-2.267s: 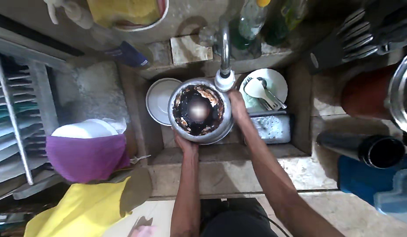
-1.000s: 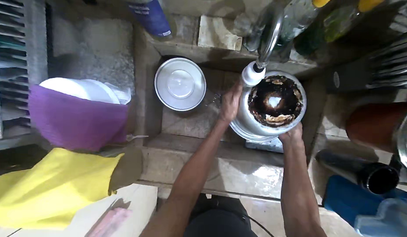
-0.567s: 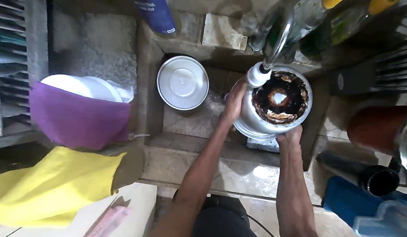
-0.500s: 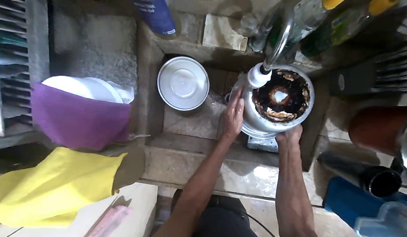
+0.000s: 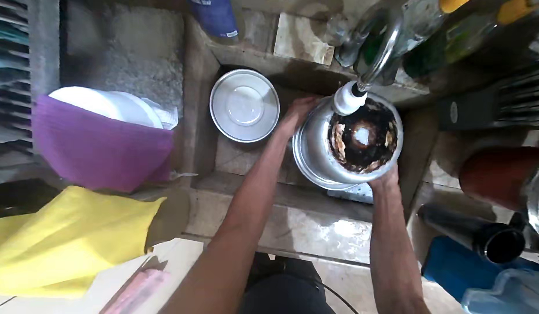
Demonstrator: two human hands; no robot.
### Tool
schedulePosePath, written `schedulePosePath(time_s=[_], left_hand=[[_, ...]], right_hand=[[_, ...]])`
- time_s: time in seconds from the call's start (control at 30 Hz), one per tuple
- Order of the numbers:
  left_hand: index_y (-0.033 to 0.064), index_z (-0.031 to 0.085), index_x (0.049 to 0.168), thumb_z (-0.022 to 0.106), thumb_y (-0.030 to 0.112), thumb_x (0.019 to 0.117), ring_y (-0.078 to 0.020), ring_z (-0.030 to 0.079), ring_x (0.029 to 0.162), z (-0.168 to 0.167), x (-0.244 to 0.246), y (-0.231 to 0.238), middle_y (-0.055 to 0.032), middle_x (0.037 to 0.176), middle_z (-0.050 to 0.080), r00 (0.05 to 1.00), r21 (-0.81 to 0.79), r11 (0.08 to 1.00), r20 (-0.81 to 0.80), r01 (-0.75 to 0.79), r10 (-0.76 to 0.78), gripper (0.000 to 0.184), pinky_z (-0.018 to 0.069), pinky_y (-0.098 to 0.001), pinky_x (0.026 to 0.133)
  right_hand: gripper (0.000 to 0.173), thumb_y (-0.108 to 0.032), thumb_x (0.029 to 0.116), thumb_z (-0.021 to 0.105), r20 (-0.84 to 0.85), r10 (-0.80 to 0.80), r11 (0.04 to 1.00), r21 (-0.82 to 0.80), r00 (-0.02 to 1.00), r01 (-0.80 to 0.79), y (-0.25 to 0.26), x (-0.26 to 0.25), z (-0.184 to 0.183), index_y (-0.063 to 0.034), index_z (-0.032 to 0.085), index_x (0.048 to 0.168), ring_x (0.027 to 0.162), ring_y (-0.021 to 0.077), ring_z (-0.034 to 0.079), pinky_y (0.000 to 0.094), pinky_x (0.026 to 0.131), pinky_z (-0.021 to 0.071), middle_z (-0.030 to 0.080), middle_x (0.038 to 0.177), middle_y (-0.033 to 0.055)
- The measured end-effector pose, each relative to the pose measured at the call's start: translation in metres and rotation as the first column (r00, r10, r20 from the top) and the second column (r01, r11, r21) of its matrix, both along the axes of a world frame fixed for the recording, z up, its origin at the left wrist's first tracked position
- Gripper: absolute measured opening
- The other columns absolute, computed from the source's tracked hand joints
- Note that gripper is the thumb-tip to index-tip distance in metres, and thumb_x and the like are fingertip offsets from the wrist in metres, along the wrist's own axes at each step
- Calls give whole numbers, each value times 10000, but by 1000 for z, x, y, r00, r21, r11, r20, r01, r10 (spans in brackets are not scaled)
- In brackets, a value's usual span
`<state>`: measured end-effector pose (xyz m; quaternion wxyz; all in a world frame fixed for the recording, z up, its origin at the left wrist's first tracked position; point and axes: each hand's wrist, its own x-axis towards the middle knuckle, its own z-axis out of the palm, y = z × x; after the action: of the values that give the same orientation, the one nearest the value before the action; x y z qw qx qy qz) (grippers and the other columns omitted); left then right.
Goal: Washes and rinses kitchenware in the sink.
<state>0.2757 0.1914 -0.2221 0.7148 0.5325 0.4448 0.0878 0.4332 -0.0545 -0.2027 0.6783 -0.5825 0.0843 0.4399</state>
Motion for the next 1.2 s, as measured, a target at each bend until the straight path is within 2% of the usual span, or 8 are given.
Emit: schedulePosePath(time_s=[0.17,0.37,0.47,0.67,0.87,1.0,1.1,1.2], left_hand=[[27,653,1321,485,166,1089,-215,624,1170,23,32,25,-165,1284,665,939,196,919,-65,343,-336,318,475,-396,1041],[33,586,1428,427,181,1107,-199,608,1289,-37,-25,-106,-150,1396,633,902,315,846,112,-430,417,387,462,-395,1133],[9,601,1401,422,157,1105,-211,632,1258,-42,-30,-126,-168,1364,651,826,316,771,85,-552,557,376,479,-392,1113],[48,654,1346,482,200,1094,-214,655,1188,-2,-13,-10,-149,1287,686,995,330,939,-9,99,-101,340,491,-416,1075],[-25,609,1333,585,79,1019,-364,602,1243,46,41,35,-244,1322,627,687,292,624,-374,725,-623,332,456,-499,1076],[-30,674,1247,578,76,1010,-347,633,1198,23,32,28,-237,1248,671,815,465,674,-243,574,-526,277,467,-487,1068],[42,731,1192,588,207,1037,-233,703,1063,-5,-15,-14,-141,1113,740,971,546,803,-107,239,-216,268,538,-435,1006],[34,613,1391,515,185,1063,-271,708,1100,-6,-46,-103,-178,1197,722,973,443,892,-155,-86,171,374,547,-483,1014]], right_hand=[[488,-423,1118,171,-84,-45,997,65,995,50,-3,9,3,-170,485,1394,1151,202,632,474,943,553,647,1250,68],[423,-303,1123,237,32,-190,981,32,981,189,-22,-31,-22,-101,429,1441,1184,249,609,517,976,540,604,1306,132],[438,-336,1120,244,27,-178,981,83,984,176,-21,-46,-20,-117,433,1449,1229,259,598,534,1019,518,601,1337,130],[495,-435,1124,182,28,38,999,4,999,-38,-11,7,-2,-177,459,1443,1190,201,623,470,972,554,635,1303,65],[390,-306,1129,273,114,34,985,-171,993,-14,-14,0,6,-113,481,1397,1073,191,649,437,888,576,644,1196,90],[486,-392,1127,185,92,-55,995,-75,994,62,-22,-7,-5,-143,425,1468,1203,215,600,481,978,537,600,1328,95],[500,-420,1120,179,10,-177,983,52,984,176,-30,-17,-16,-160,414,1477,1262,230,573,518,1022,512,581,1381,93],[442,-342,1122,221,20,-282,958,51,959,281,-25,-40,-24,-128,406,1461,1216,248,592,528,989,528,587,1336,123]])
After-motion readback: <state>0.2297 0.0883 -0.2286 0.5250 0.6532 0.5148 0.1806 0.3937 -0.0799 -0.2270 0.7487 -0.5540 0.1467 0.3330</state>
